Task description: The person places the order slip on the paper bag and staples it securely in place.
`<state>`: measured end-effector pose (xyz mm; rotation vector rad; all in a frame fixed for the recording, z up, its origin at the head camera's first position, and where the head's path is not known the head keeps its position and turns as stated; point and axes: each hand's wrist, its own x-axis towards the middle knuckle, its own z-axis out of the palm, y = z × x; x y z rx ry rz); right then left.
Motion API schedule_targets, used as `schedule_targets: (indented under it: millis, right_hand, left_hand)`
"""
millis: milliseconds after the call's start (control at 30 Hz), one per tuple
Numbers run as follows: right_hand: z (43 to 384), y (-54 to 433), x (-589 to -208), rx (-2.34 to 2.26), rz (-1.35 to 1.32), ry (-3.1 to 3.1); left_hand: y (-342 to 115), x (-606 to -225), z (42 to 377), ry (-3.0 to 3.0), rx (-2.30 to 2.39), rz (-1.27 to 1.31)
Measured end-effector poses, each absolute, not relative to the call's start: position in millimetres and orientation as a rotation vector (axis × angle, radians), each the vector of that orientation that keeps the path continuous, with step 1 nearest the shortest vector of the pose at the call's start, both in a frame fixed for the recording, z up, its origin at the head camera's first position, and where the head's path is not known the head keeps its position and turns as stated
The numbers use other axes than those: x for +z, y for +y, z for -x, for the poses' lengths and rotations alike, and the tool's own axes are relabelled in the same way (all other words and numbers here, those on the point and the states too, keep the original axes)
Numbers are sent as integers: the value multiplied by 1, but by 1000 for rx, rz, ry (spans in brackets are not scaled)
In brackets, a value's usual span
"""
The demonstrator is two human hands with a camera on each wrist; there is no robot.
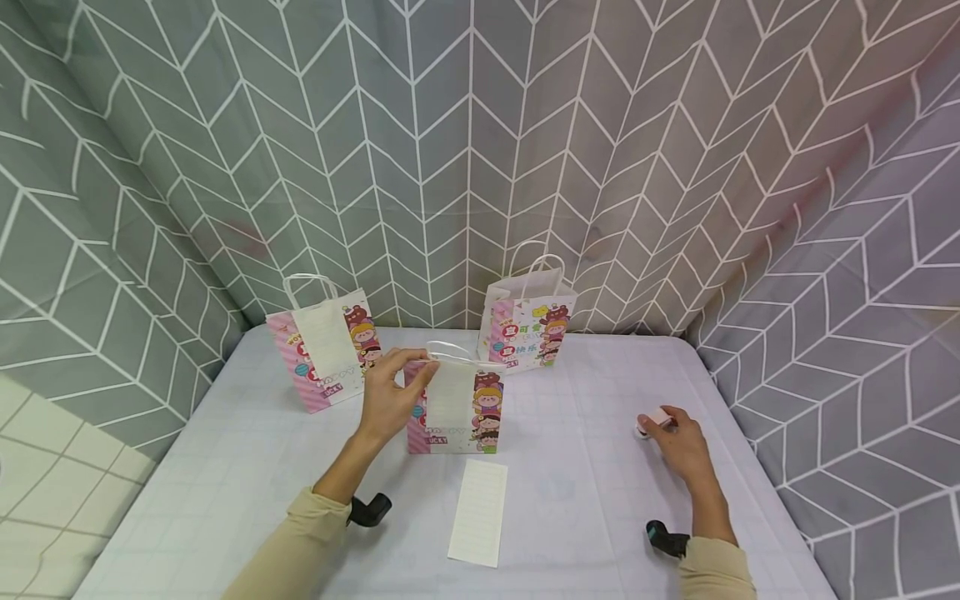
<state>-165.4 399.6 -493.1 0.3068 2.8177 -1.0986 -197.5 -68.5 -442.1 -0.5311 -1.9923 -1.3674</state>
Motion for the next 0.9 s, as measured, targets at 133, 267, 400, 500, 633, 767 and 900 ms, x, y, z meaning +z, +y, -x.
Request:
schedule_targets:
  millis: [133, 267, 400, 500, 633, 767, 900]
  right_hand:
    - [165, 400, -495, -1097, -333, 2803]
    - [165, 399, -497, -1125, -367, 2794]
    - [165, 398, -498, -1136, -372, 2809]
    - [165, 397, -499, -1120, -364, 2833]
    - [165, 395, -499, -1112, -346, 2860]
    - [166, 391, -499, -1120, -319, 2900]
    - [170, 382, -496, -1118, -296, 2947]
  left_hand:
    - [-69, -442, 197, -2000, -1369, 529]
    - [-69, -442, 198, -1993, -1369, 536]
    - [-68, -442, 198, -1984, -1366, 542]
    - [-68, -443, 198, -1979, -1356, 544]
    - [-68, -443, 199, -1980, -1344, 540]
    - [-68, -443, 198, -1989, -1347, 534]
    - [-68, -443, 199, -1994, -1341, 532]
